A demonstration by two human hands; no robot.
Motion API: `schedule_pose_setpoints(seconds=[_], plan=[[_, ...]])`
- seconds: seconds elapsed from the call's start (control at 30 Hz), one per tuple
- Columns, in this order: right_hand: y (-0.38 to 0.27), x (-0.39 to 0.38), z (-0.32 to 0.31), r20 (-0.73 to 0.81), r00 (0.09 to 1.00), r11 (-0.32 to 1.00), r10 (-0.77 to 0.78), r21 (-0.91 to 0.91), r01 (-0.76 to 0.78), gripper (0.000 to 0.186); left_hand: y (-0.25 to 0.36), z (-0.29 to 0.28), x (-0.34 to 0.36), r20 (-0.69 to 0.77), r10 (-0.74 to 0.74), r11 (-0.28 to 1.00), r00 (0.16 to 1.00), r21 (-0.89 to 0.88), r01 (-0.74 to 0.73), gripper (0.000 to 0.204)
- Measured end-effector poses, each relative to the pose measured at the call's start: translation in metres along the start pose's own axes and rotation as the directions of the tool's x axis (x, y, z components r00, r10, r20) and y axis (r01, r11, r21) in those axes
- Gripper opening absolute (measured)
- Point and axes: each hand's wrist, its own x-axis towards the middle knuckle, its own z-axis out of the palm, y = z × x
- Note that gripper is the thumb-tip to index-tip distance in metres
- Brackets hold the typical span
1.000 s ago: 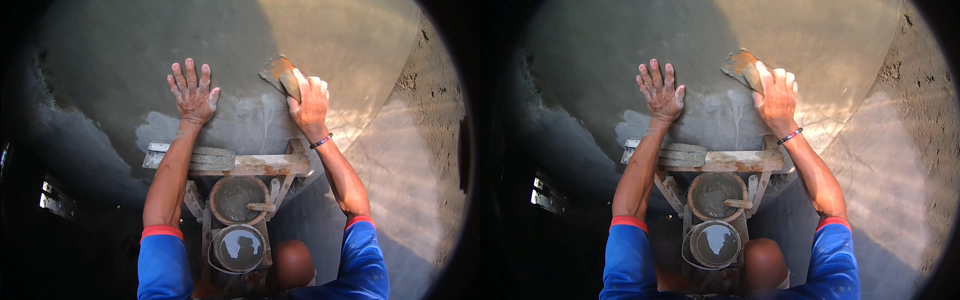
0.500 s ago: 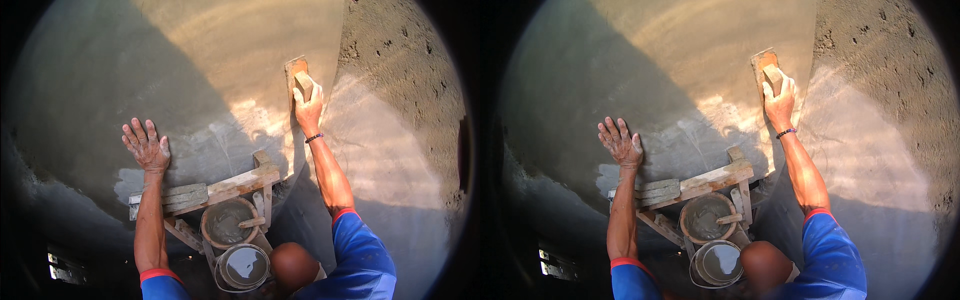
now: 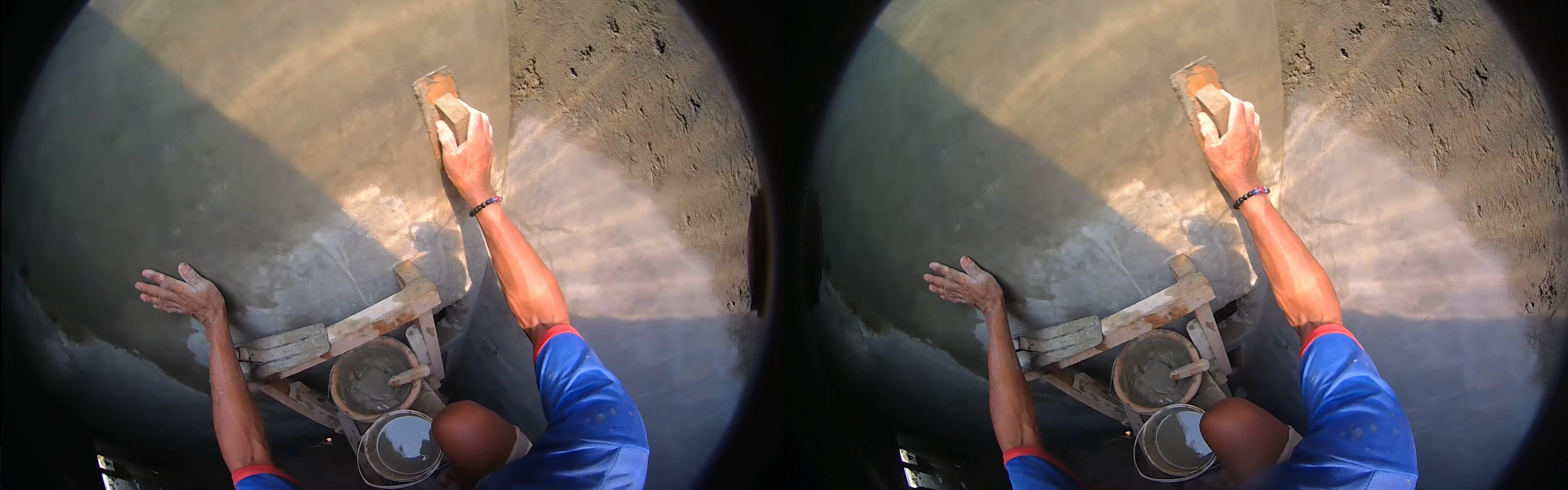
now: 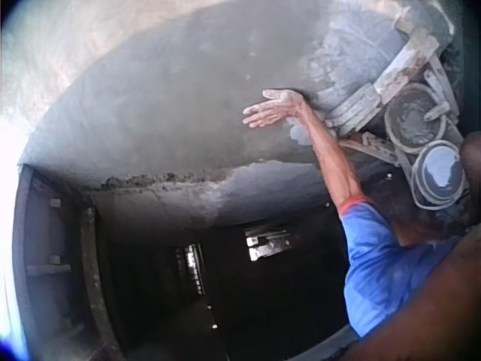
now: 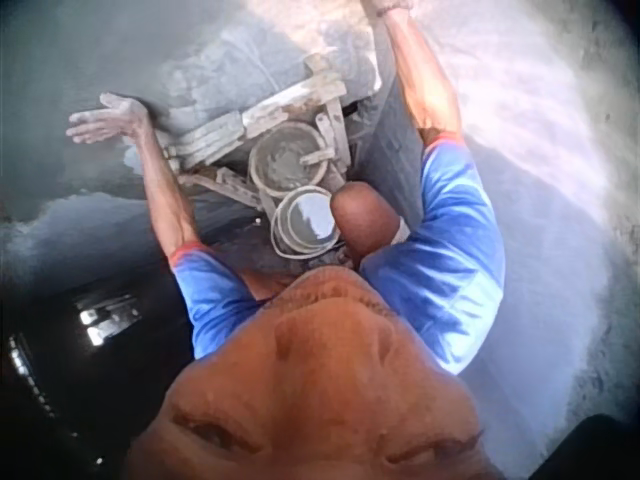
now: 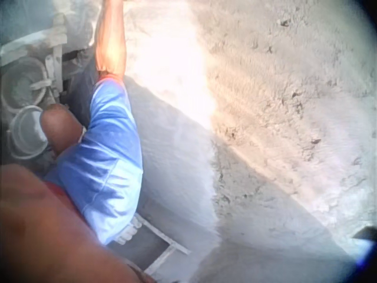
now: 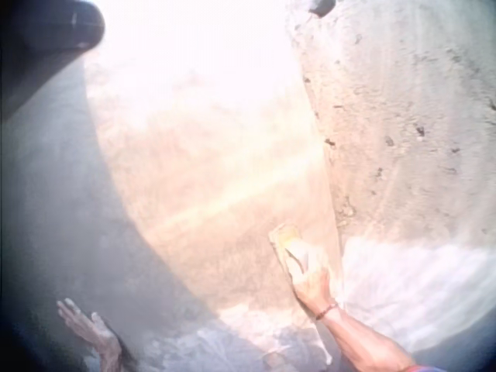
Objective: The person applies and smooths wet plaster onto a wall using a wooden float, dipping the tool into a bucket and moving it across the surface to create an even finish.
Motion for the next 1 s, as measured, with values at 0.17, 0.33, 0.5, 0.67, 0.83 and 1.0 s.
schedule_pose_setpoints(seconds=[0.17, 0.33, 0.5, 0.67, 0.83, 1.0], plan=[[0.121, -0.119, -0.005, -0.058, 0.910, 0.906, 0.410, 0.140, -0.399, 0.042, -0.003, 0.018, 0.000, -0.052, -0.153, 0.987, 0.987, 0.036, 0.155, 0.076], [-0.015, -0.046, 0.007, 0.238, 0.956, 0.985, -0.174, 0.020, 0.174, 0.053, -0.027, 0.012, -0.003, -0.074, -0.157, 0.983, 0.985, 0.080, 0.162, 0.076], [0.032, 0.022, -0.012, -0.032, 0.995, 0.993, 0.097, -0.062, -0.099, 0.047, -0.056, 0.023, -0.008, -0.106, -0.377, 0.923, 0.920, 0.042, 0.383, 0.075], [0.109, -0.094, -0.009, -0.028, 0.893, 0.889, 0.450, -0.079, -0.451, 0.048, -0.057, 0.014, -0.006, -0.151, -0.369, 0.917, 0.917, 0.101, 0.386, 0.075], [0.133, -0.148, -0.005, -0.065, 0.861, 0.858, 0.504, 0.158, -0.489, 0.045, -0.030, 0.021, -0.016, -0.081, -0.392, 0.913, 0.916, 0.091, 0.398, 0.072], [-0.045, 0.014, 0.020, -0.062, 0.991, 0.983, 0.119, 0.150, -0.108, 0.046, -0.035, 0.005, -0.007, -0.068, -0.405, 0.909, 0.912, 0.073, 0.410, 0.074]])
